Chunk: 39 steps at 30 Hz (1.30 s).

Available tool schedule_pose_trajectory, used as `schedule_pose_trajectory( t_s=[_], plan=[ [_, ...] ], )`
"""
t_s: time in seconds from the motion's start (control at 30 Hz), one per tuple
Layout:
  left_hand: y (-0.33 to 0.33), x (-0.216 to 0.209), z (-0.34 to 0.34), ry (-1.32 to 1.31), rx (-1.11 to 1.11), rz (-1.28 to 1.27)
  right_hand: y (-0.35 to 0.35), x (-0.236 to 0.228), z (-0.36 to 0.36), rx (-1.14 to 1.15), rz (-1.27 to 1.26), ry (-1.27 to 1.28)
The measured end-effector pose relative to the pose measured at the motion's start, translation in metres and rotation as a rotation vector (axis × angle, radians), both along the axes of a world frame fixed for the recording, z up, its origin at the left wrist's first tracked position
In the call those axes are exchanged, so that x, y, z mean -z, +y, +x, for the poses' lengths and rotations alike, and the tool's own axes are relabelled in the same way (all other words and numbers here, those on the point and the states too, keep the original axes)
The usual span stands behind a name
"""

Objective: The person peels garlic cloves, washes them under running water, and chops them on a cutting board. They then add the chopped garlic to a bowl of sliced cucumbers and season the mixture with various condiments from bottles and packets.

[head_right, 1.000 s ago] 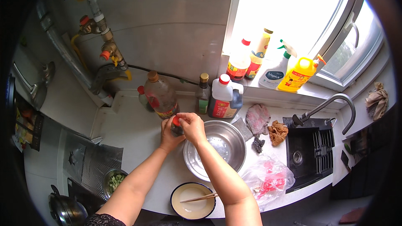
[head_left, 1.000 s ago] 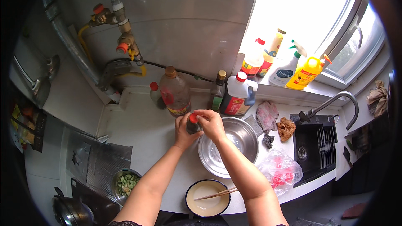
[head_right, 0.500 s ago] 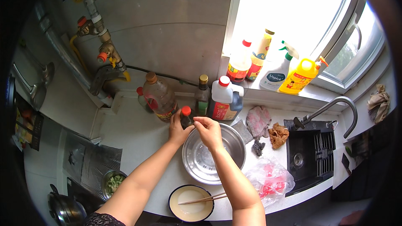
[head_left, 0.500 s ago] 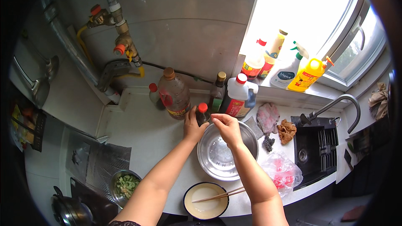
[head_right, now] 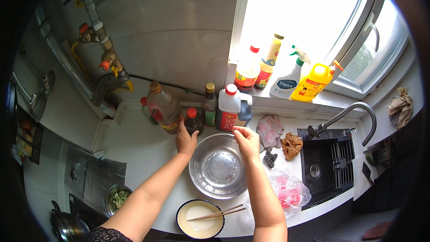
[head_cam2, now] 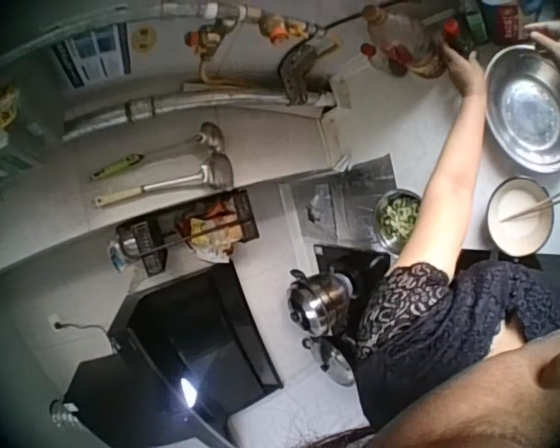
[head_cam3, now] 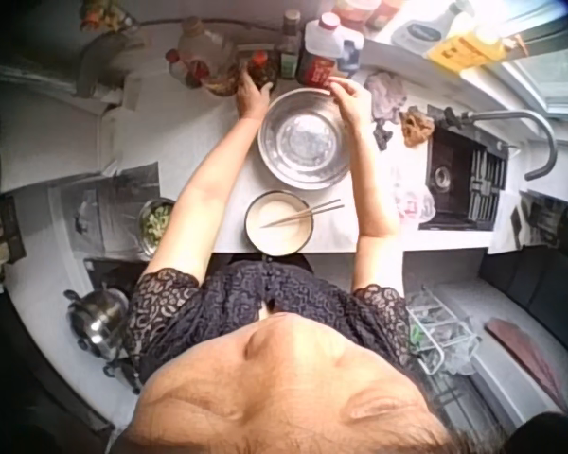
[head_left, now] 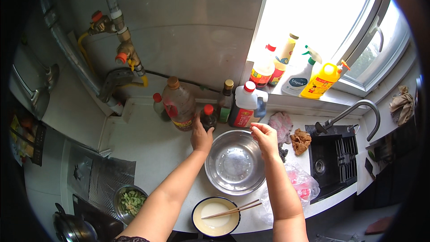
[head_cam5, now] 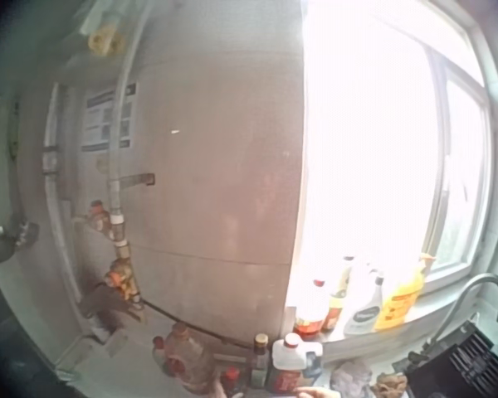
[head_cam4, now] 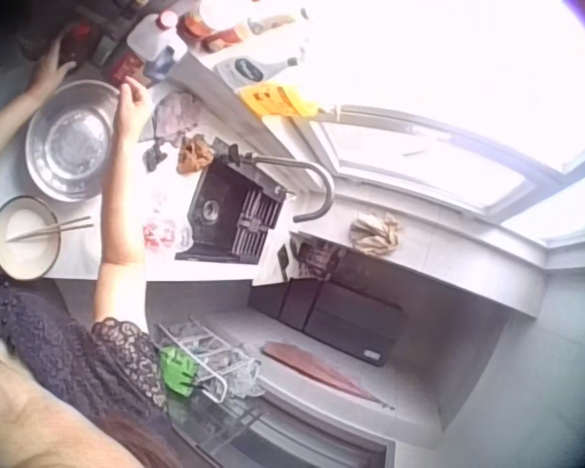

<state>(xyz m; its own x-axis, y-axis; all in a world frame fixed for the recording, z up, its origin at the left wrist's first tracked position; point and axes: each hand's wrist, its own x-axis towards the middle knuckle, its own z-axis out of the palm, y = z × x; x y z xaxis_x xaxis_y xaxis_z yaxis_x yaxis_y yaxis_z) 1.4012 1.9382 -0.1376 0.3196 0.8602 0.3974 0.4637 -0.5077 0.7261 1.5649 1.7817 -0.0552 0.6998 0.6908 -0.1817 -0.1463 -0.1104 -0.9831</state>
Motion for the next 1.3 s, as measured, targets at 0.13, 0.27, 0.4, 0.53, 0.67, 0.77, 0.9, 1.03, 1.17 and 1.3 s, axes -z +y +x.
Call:
schedule_pose_trajectory(
  t_s=[0.13,0.27,0.4,0.53,0.67,0.77,0.9,1.03,1.17,1.3],
  plan=[
    [-0.024,0.006,-0.016,-0.035,-0.046,-0.109,0.001,0.000,0.006,-0.004,-0.005,0.025],
    [-0.003,0.003,-0.006,-0.080,0.032,-0.085,0.007,0.003,0.013,0.005,-0.008,0.033],
    [0.018,-0.007,-0.005,0.009,0.036,-0.148,0.012,0.004,0.015,0.014,-0.019,0.025],
    [0.029,-0.003,-0.005,0.035,-0.014,-0.172,0.015,0.008,0.025,0.011,-0.028,0.033],
    [0.031,-0.002,-0.007,0.092,-0.018,-0.171,0.017,0.007,0.039,0.040,-0.059,-0.027],
    [0.028,-0.005,-0.009,0.114,0.009,-0.220,0.026,0.018,0.057,0.144,-0.084,-0.150],
    [0.016,-0.018,-0.021,0.120,0.170,-0.352,0.046,0.023,0.081,0.275,-0.143,-0.435],
    [-0.016,-0.046,-0.028,-0.063,0.382,-0.551,0.065,0.031,0.106,0.201,-0.113,-0.661],
    [-0.036,-0.065,-0.047,-0.082,0.411,-0.659,0.077,0.019,0.110,0.074,-0.141,-0.621],
    [-0.042,-0.076,-0.076,-0.086,0.397,-0.667,0.073,0.018,0.121,-0.010,-0.087,-0.516]
  ],
)
